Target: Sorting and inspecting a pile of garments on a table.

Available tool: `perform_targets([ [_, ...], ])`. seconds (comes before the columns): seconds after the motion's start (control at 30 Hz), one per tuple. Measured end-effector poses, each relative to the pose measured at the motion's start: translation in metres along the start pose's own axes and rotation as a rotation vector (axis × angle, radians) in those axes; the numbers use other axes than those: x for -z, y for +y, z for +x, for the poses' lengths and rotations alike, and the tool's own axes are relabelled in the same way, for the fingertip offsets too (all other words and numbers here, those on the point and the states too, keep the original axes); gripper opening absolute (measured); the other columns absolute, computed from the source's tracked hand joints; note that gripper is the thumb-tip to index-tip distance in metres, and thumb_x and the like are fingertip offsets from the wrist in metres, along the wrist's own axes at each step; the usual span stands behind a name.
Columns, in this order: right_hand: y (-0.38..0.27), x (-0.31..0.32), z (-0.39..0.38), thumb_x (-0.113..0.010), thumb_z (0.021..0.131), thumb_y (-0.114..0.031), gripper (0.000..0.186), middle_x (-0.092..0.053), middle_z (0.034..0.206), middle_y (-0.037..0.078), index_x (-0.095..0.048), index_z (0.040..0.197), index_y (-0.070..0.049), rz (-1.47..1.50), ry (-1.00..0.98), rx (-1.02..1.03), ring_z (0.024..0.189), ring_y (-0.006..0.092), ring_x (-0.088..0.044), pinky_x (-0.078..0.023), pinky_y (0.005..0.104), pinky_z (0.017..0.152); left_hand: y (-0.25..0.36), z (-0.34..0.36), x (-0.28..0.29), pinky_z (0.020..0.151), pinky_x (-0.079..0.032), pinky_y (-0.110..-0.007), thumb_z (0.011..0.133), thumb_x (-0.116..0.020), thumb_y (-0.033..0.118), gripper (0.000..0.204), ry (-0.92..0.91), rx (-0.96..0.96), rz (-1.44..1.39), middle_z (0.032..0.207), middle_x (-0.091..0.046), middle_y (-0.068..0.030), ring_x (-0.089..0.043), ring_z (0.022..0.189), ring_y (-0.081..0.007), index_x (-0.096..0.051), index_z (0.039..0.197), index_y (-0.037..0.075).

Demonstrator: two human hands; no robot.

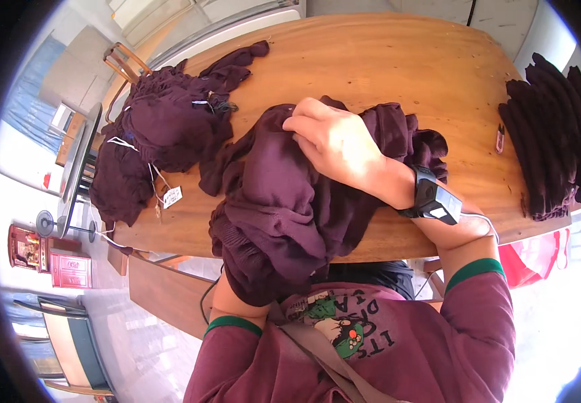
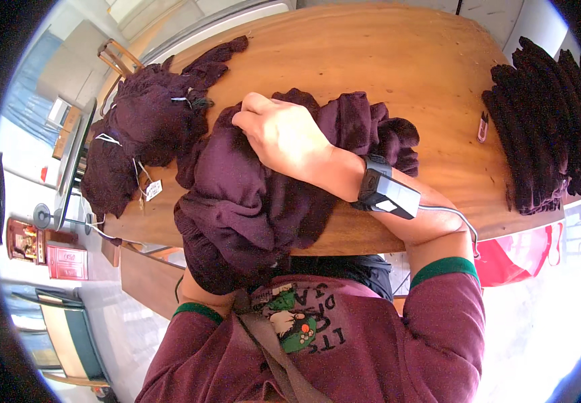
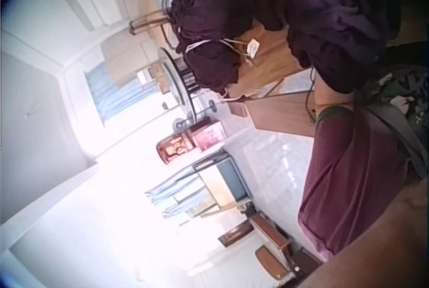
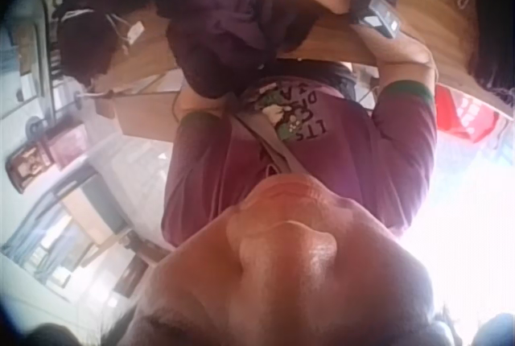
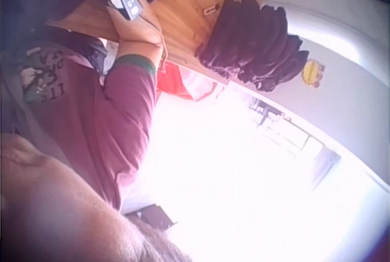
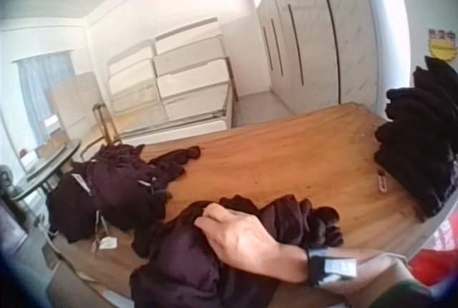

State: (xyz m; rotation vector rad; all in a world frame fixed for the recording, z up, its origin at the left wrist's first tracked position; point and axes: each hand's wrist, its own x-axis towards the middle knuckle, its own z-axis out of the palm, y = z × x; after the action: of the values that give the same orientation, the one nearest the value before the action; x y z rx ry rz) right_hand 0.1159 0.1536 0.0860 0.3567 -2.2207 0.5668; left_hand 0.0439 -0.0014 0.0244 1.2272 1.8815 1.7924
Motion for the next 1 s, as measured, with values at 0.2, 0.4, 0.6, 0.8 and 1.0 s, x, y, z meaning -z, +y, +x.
perform_targets([
  [0.2,-0.011,0.001,0.003,-0.060,0.076,-0.007,0.010,-0.057,0.083,0.013,-0.058,0.085,-0.003,0.154,0.005,-0.078,0.076,0.0329,-0.060,-0.050,0.0390,0.065,-0.005,0.007,-0.003,0.099,-0.037,-0.033,0.094,-0.046,0.014,0.037,0.008,-0.023,-0.004,0.130,-0.049,-0.0101,-0.047,0.119,-0.0209,-0.045,0.129,0.003],
  [0.4,0.001,-0.004,-0.002,-0.063,0.074,-0.002,0.012,-0.060,0.075,0.010,-0.059,0.085,-0.001,0.202,-0.078,-0.133,0.068,0.0246,-0.060,-0.048,0.0334,0.060,-0.002,0.010,-0.010,0.100,-0.037,-0.033,0.094,-0.046,0.014,0.037,-0.012,-0.028,0.020,0.130,-0.048,-0.0101,-0.047,0.119,-0.0208,-0.044,0.129,0.003],
  [0.6,-0.011,0.019,0.005,-0.059,0.074,-0.001,0.004,-0.054,0.065,-0.003,-0.058,0.077,0.000,0.876,-0.545,-0.386,0.061,0.0019,-0.050,-0.041,0.0209,0.053,0.002,0.001,-0.007,0.100,-0.037,-0.033,0.094,-0.046,0.014,0.037,-0.030,0.007,0.039,0.131,-0.048,-0.0101,-0.046,0.120,-0.0208,-0.044,0.129,0.003],
  [0.8,-0.022,0.025,0.006,-0.063,0.073,0.000,0.006,-0.052,0.058,-0.003,-0.059,0.077,-0.001,1.212,-0.893,-0.309,0.055,0.0021,-0.049,-0.038,0.0211,0.050,0.003,-0.003,0.003,0.100,-0.036,-0.033,0.094,-0.045,0.014,0.038,-0.004,0.008,0.016,0.131,-0.048,-0.0101,-0.046,0.120,-0.0207,-0.044,0.130,0.003],
  [1.0,-0.022,0.016,-0.003,-0.062,0.070,-0.002,0.007,-0.055,0.061,-0.001,-0.059,0.076,-0.002,1.132,-0.951,-0.198,0.057,0.0042,-0.048,-0.038,0.0224,0.051,-0.004,0.005,0.006,0.101,-0.036,-0.033,0.094,-0.045,0.014,0.038,0.004,-0.002,-0.039,0.132,-0.047,-0.0100,-0.045,0.120,-0.0206,-0.043,0.130,0.003],
])
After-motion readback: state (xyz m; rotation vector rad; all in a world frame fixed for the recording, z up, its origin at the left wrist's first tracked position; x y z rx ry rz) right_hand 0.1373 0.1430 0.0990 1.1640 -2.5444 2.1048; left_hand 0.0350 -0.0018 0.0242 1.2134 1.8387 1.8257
